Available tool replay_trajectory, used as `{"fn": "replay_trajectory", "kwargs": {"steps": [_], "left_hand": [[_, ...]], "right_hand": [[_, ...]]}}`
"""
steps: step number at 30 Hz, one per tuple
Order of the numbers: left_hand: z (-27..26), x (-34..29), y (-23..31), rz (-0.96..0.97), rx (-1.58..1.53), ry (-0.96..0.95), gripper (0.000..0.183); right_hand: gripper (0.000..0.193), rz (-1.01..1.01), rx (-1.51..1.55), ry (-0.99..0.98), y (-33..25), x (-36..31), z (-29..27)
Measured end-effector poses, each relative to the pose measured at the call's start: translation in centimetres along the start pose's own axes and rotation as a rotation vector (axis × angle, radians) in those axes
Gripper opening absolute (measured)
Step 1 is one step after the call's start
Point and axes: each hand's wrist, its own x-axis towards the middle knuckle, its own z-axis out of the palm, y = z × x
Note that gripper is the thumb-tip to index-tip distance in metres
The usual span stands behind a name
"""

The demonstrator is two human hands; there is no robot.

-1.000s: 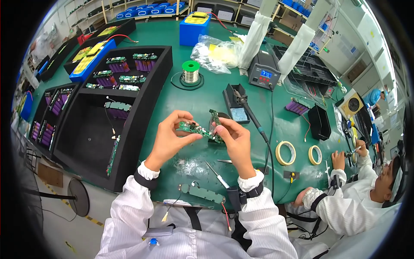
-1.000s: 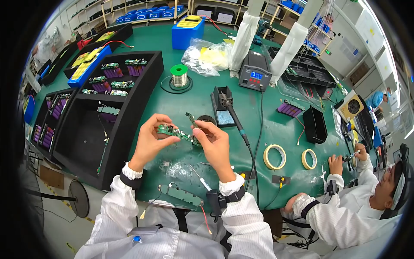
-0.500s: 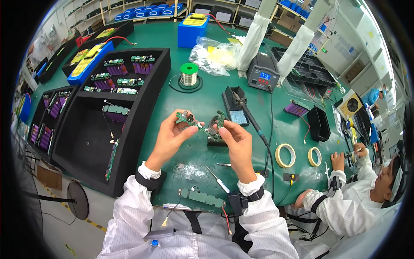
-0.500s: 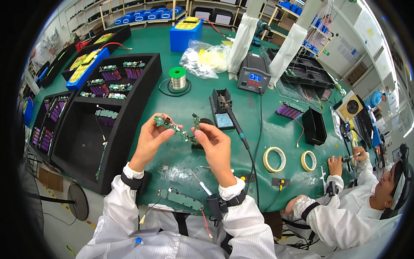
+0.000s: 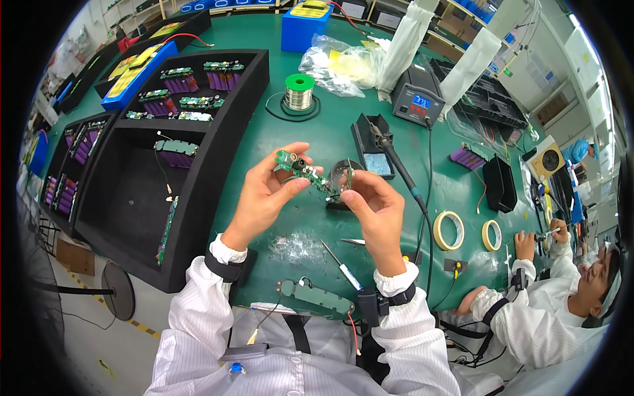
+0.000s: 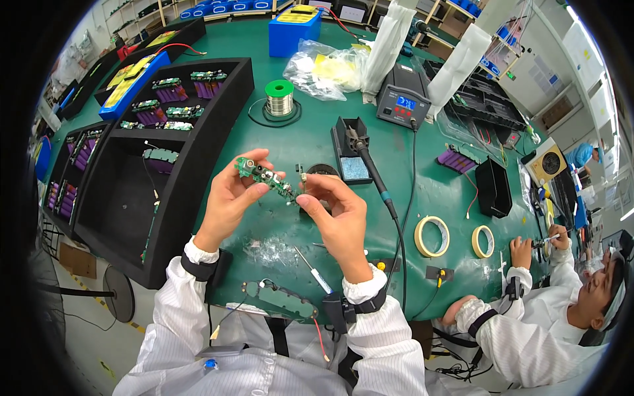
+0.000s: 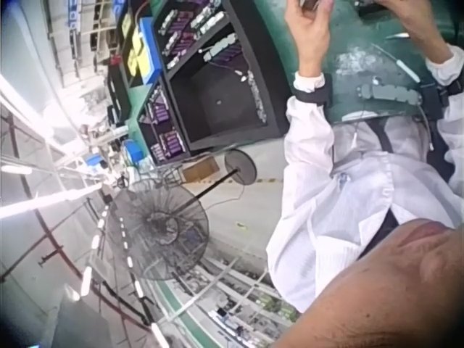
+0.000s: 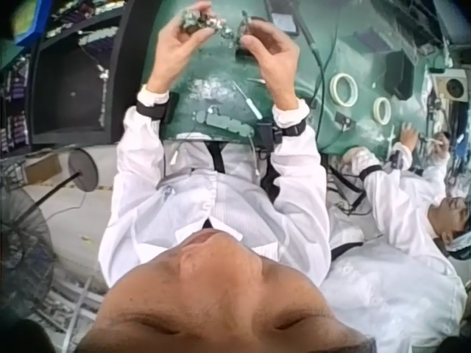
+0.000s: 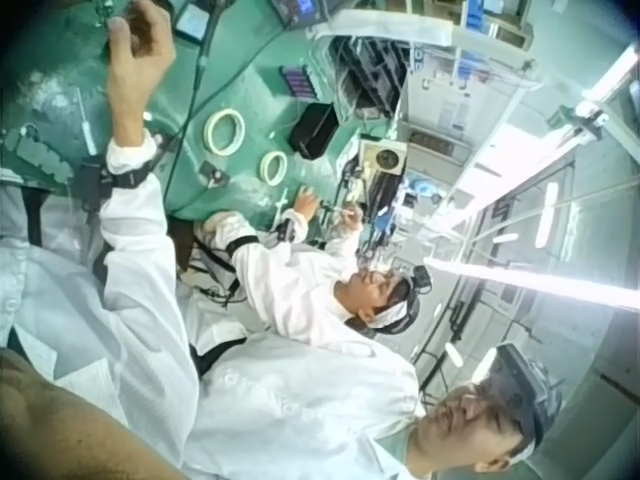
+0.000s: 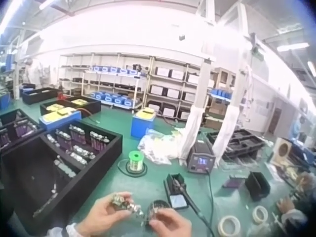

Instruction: Manually assemble a circuit board onto a battery pack assembly and use tools to adjust components.

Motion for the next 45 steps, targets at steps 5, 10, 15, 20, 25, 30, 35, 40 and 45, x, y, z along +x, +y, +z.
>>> {"fn": "replay_trajectory", "kwargs": {"steps": [5, 10, 15, 20, 25, 30, 35, 40, 45], "left_hand": [[-0.2, 0.1, 0.3, -0.167, -0.191, 0.053, 0.057], [-0.4, 0.2, 0.5, -0.318, -0.286, 0.038, 0.058], [-0.6, -0.1, -0.3, -0.445, -0.292, 0.001, 0.06], [0.3, -0.1, 0.1, -0.443, -0.291, -0.029, 0.061], [0.3, -0.2, 0.7, -0.402, -0.281, -0.014, 0.06], [0.4, -0.2, 0.6, -0.358, -0.261, -0.039, 0.056], [0.4, -0.3, 0.8, -0.359, -0.266, -0.04, 0.056], [0.1, -0.1, 0.6, -0.3, -0.253, -0.001, 0.06], [0.5, -0.2, 0.7, -0.225, -0.286, 0.025, 0.06]], "right_hand": [[0.034, -0.168, -0.118, -0.077, -0.1, 0.5, -1.2], [0.035, -0.339, -0.42, -0.179, -1.4, 1.0, -1.3], [0.035, -0.626, -0.695, -0.239, -1.0, 0.9, -0.3], [0.034, -0.66, -0.663, -0.256, -0.5, 0.9, -0.1], [0.034, -0.668, -0.705, -0.213, -0.7, 0.7, 0.2], [0.036, -0.673, -0.724, -0.214, -0.3, 0.6, 0.5], [0.036, -0.648, -0.716, -0.229, -0.1, 0.5, 0.4], [0.038, -0.593, -0.701, -0.144, -0.7, 0.6, 0.0], [0.034, -0.328, -0.537, -0.106, -0.9, 0.0, -0.3]]}}
